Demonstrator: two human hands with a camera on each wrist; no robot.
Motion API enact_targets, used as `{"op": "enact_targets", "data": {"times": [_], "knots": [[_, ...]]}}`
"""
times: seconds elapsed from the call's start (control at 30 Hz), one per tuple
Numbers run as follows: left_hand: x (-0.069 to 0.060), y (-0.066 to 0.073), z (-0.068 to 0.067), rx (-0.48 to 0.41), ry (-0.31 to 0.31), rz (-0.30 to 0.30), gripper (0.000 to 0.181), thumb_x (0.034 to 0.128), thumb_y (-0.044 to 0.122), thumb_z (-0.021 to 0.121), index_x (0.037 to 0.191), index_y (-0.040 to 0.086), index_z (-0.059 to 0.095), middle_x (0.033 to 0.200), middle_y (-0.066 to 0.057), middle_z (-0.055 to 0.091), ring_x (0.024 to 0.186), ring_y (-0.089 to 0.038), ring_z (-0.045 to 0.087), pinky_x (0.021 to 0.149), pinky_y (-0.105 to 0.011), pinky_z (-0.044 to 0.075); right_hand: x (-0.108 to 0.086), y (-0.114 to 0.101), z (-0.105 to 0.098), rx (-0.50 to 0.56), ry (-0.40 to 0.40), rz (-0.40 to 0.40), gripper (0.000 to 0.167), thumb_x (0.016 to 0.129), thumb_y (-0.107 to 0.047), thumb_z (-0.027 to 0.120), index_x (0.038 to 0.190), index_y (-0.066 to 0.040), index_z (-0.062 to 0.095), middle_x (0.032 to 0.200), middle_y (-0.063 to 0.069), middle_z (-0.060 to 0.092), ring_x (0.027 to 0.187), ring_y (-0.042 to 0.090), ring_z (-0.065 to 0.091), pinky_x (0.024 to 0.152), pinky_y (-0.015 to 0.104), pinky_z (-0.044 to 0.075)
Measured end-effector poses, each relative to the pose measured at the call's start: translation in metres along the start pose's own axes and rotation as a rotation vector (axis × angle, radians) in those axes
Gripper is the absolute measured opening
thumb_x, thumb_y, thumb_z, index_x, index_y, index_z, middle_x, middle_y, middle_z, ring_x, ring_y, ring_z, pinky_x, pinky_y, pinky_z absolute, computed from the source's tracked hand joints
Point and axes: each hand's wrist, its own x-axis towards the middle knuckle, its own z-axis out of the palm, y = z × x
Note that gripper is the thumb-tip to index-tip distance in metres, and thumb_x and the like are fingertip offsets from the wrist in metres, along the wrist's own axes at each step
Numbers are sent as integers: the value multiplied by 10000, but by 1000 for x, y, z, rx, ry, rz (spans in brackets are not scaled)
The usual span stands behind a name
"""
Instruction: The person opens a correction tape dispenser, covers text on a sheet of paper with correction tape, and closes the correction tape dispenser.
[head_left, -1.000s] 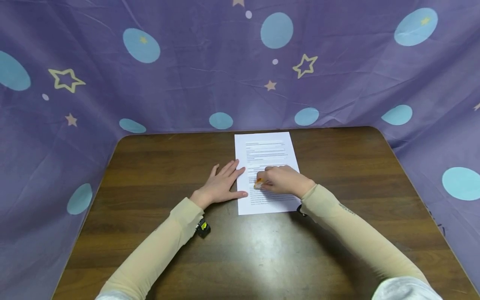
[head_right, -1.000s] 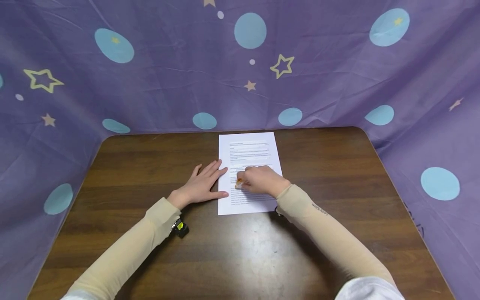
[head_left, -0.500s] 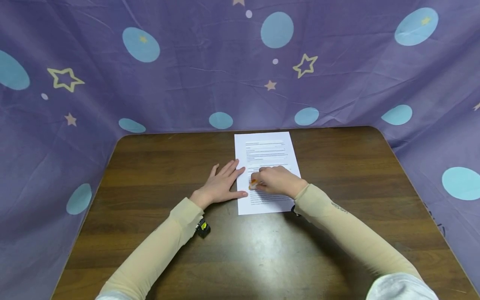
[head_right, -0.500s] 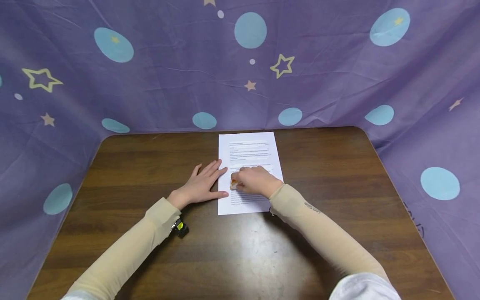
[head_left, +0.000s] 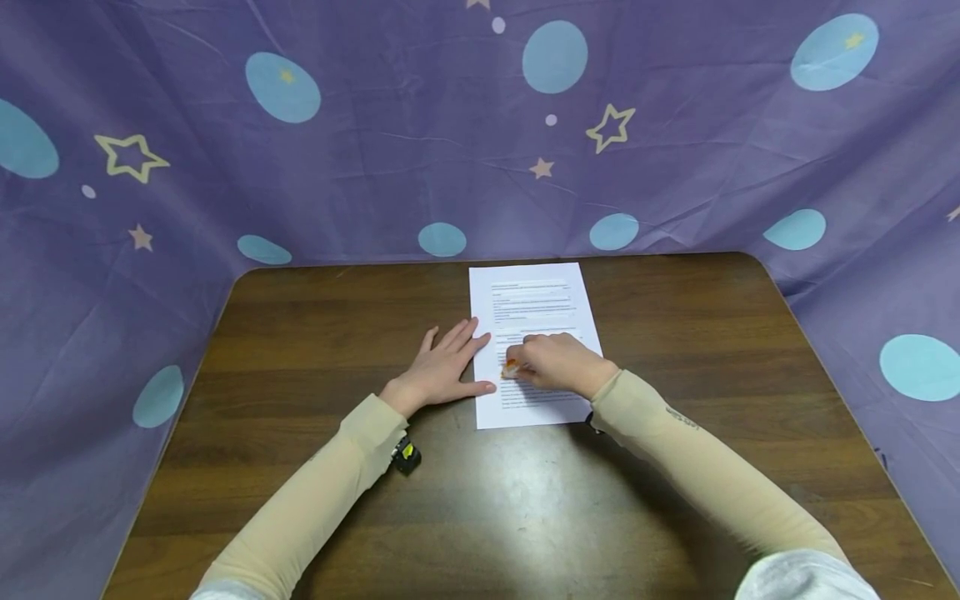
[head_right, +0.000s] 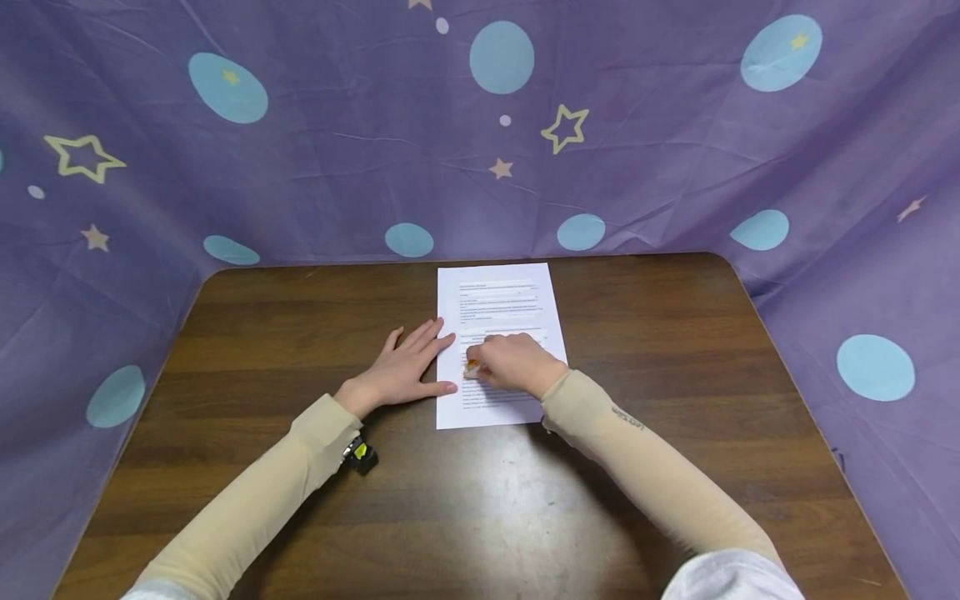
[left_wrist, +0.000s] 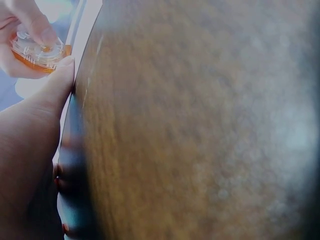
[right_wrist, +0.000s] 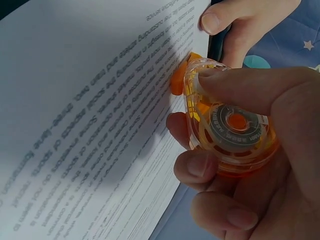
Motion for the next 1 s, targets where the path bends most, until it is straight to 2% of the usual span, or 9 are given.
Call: {"op": "enact_targets", "data": {"times": [0.5,0.8,1.0], "knots": [[2,-2,4,-7,3,-3,943,958,700,579,1671,169,264,1754,-104,64,1616,-277,62,1230,-661,37,-11,8,2,12,7,33,82,962,-227,769,1023,-178,744,836,-18,664,696,123,586,627,406,545],[5,-4,8,-29,4,-5,953,953,712,573,1675,180,251,1757,-91,46,1618,-265,41,1231,-651,14,-20,15,0,7,25,48,83,948,-204,778,1023,-181,749,817,-10,650,672,125,561,583,394,518],[4,-3,5,-29,-9,-17,963,951,721,567,1679,186,234,1757,-79,29,1619,-252,23,1235,-641,-2,-27,19,-3,0,47,42,89,915,-154,792,990,-172,746,786,-1,632,652,142,555,564,405,508]]}}
